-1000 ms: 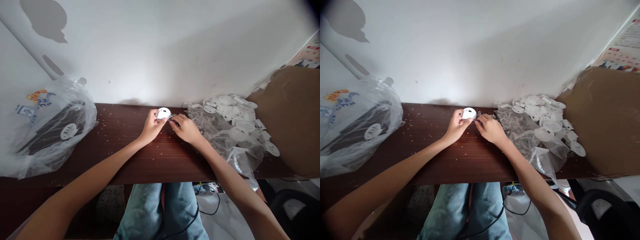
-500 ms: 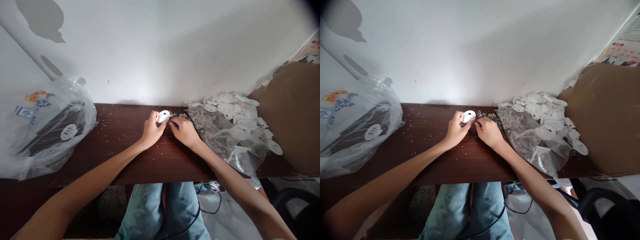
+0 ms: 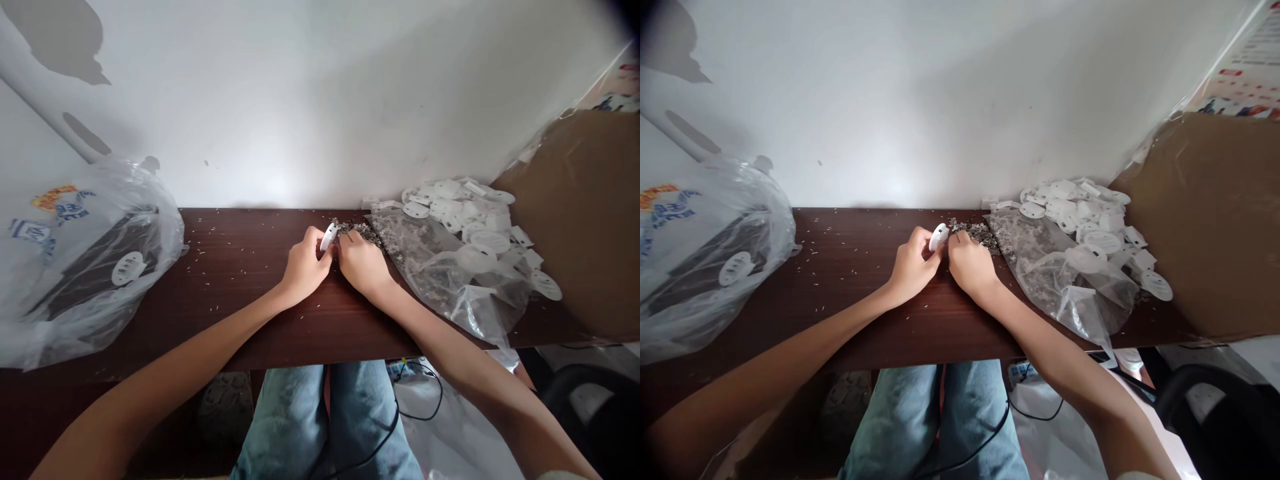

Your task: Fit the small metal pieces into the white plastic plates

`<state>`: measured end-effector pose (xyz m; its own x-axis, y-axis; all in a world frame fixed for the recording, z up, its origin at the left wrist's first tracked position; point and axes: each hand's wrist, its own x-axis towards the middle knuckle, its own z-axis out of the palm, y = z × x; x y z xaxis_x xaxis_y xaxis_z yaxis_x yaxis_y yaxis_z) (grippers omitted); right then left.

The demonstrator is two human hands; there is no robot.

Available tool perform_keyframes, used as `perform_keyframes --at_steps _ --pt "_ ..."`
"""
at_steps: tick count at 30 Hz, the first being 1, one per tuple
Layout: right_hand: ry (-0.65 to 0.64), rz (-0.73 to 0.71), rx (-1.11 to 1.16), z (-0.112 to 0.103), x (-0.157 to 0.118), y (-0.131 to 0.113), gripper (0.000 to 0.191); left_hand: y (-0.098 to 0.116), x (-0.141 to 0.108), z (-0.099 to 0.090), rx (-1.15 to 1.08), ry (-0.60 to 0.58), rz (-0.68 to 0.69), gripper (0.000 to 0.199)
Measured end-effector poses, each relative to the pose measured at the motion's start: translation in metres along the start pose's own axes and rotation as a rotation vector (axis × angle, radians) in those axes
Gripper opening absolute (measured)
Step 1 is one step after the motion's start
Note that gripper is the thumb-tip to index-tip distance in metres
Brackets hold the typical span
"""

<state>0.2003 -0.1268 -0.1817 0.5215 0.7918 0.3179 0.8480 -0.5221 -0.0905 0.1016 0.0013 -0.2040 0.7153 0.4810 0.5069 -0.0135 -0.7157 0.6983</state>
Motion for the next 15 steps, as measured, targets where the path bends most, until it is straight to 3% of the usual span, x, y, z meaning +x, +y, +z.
perform_keyframes --at_steps 8,15 --pt "0.037 -0.111 -0.03 0.003 0.004 -0.001 0.032 -0.004 0.005 0.004 -0.106 0.083 -0.053 0.02" --pt "0.256 0.013 0.277 -0.001 0.014 0.025 0.03 -0.019 0.024 -0.003 -0.742 -0.031 -0.359 0.039"
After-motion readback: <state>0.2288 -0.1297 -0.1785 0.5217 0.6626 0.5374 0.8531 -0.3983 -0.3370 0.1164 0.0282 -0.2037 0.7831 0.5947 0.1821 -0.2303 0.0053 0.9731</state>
